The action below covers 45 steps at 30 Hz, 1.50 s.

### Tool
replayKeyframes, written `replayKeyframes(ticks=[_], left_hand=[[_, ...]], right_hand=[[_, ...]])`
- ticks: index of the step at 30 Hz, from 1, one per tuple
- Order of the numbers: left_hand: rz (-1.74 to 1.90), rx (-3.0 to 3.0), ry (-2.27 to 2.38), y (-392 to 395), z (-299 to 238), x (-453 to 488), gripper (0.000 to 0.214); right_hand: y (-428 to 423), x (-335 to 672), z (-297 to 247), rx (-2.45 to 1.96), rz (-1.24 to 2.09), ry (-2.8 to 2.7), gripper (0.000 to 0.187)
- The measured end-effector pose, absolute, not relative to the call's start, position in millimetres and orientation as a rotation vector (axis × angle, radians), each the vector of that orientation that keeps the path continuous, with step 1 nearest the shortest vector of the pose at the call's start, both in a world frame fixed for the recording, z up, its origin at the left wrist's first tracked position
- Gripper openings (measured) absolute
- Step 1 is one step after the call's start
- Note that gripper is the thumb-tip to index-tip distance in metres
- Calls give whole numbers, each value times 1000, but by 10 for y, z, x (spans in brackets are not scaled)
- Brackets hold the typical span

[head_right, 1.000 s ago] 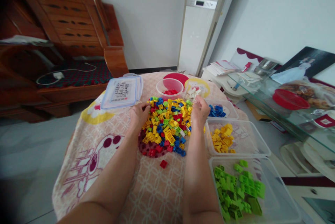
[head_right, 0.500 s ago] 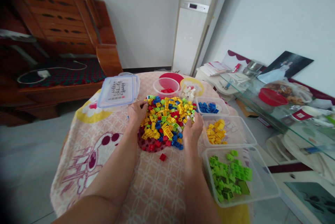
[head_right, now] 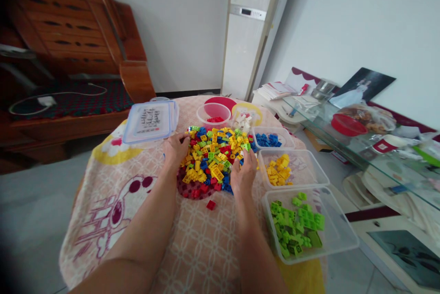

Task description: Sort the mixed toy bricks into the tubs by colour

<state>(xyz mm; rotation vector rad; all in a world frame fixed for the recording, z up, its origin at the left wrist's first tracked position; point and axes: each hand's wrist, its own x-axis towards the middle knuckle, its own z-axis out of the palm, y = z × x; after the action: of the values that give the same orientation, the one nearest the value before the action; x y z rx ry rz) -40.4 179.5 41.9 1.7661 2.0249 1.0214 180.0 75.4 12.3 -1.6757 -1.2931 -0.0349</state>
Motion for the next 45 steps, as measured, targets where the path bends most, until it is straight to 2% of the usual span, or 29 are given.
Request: replayKeyframes(ticks=[6, 13, 18, 25, 31, 35, 39, 45], left_hand=[[978, 1771, 2050, 1792, 420, -404, 36], [966, 1770, 2049, 1792, 425, -400, 36], [968, 1758, 2056, 1788, 438, -397, 36], [985, 1758, 2060, 1793, 414, -399, 35], [993, 1746, 2044, 1791, 420, -396, 34], [981, 1738, 2052, 1792, 435, -393, 34], [971, 1737, 2060, 1787, 441, -390, 34], [976, 1739, 2061, 1769, 457, -383, 35]], right_hand=[[658, 1933, -12, -1806, -39, -1250, 50], [671, 1844, 34, -1669, -5, -1336, 39], [672, 1930, -33, -1774, -133, -1272, 44], [715, 1847, 29, -1707, -10, -1354, 42], [668, 1886, -4, -1730, -140, -1292, 43], [697, 1919, -32, -1812, -106, -1288, 47], [727, 1884, 8, -1709, -29, -1345, 43], [712, 1923, -30, -1752, -138, -1256, 44]])
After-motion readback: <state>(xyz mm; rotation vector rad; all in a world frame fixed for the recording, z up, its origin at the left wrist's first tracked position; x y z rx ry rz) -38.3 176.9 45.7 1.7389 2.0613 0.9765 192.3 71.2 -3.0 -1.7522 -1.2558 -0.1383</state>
